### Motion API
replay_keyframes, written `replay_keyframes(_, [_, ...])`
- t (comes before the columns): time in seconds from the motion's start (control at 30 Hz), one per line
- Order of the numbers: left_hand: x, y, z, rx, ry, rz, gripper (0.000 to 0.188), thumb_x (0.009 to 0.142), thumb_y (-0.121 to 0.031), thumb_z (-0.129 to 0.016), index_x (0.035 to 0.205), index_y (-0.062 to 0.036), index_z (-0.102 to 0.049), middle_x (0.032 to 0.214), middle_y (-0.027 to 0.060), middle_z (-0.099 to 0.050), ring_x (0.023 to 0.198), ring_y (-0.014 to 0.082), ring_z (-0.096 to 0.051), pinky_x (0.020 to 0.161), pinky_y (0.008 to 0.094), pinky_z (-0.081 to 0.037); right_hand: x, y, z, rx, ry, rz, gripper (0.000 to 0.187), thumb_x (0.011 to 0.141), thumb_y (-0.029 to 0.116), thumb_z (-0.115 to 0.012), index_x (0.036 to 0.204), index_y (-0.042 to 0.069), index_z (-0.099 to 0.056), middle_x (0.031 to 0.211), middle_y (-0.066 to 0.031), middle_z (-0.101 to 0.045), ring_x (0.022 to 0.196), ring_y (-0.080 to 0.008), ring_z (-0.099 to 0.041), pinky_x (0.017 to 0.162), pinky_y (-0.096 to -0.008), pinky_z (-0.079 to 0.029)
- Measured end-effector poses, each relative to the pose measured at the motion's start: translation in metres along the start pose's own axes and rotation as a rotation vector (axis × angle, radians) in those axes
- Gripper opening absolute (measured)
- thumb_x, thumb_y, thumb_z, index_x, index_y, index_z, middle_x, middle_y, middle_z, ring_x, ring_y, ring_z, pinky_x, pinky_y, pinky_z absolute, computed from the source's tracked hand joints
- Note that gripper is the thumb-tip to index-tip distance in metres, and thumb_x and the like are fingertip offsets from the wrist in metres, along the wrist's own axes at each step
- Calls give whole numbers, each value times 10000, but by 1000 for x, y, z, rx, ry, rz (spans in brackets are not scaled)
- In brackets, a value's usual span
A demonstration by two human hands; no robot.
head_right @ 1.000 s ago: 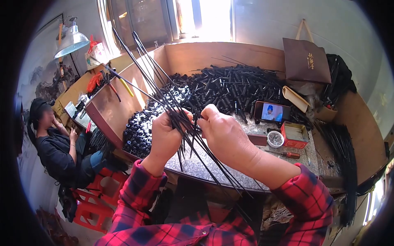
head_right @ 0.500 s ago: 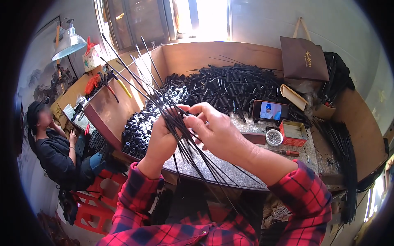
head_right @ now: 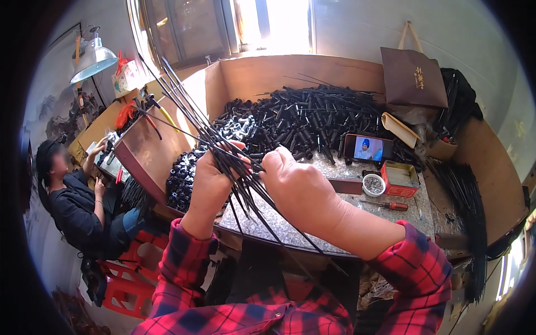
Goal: Assembling plastic brushes by grouping bristles and securing them with a plastic clip.
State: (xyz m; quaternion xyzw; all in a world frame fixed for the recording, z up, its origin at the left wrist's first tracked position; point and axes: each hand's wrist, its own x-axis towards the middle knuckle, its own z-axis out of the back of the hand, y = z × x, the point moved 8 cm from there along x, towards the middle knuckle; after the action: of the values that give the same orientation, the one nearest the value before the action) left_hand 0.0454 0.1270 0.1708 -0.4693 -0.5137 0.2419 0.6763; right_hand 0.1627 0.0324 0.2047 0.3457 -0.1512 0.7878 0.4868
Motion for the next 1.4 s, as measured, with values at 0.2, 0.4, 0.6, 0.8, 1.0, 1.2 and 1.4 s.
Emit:
replay_keyframes(0.2, [-1, -1, 6, 6, -39, 1, 255, 795, 37, -624, 1045, 20, -578, 848, 65, -680, 794, 115, -650, 716, 249, -528, 7, 0, -3, 34, -8, -18, 157, 861, 121, -600, 921, 13, -504, 756, -134, -567, 612, -327, -586, 519, -361, -475])
replay_keyframes(0.4, [-1, 1, 6, 16, -19, 3, 264, 795, -16, -661, 1043, 21, -581, 849, 75, -685, 784, 113, -651, 710, 246, -528, 9, -9, -4, 399, -14, -147, 154, 892, 136, -580, 906, -6, -523, 623, -101, -551, 532, -196, -578, 496, -293, -467])
replay_keyframes(0.6, [-2, -2, 6, 134, -37, -4, 278, 793, -33, -675, 1052, 6, -582, 833, 58, -690, 777, 92, -646, 703, 225, -511, 27, -28, 4, 1032, 135, -620, 153, 953, 154, -508, 899, 12, -522, 588, -5, -511, 423, -64, -474, 398, -209, -429])
replay_keyframes(0.8, [0, -1, 12, 194, 25, 54, 274, 789, 11, -662, 1049, 13, -577, 836, 65, -690, 789, 107, -655, 712, 237, -517, 44, -72, 49, 1196, -133, -630, 145, 938, 161, -529, 936, 17, -540, 694, -13, -505, 500, -64, -510, 351, -203, -416])
replay_keyframes(1.0, [4, 7, 28, 185, -5, 47, 255, 776, 30, -673, 1019, 18, -597, 839, 62, -692, 789, 107, -655, 724, 236, -515, 31, -111, 84, 1132, -309, -639, 140, 939, 189, -542, 921, 50, -548, 704, -2, -492, 505, -38, -488, 377, -173, -410])
replay_keyframes(1.2, [7, -4, 13, 43, 28, 8, 369, 780, -10, -696, 1128, 20, -574, 1020, 100, -660, 886, 130, -638, 810, 257, -512, -1, -69, 23, 835, 73, -630, 127, 945, 149, -528, 884, 37, -534, 625, -2, -494, 479, -57, -490, 404, -199, -392])
replay_keyframes(1.4, [4, -21, -21, -7, 122, -86, 392, 823, -17, -650, 1194, 20, -529, 995, 92, -660, 904, 130, -630, 825, 265, -503, -30, -34, -15, 754, 188, -482, 115, 944, 136, -546, 921, 23, -539, 770, 16, -550, 648, -40, -516, 554, -198, -433])
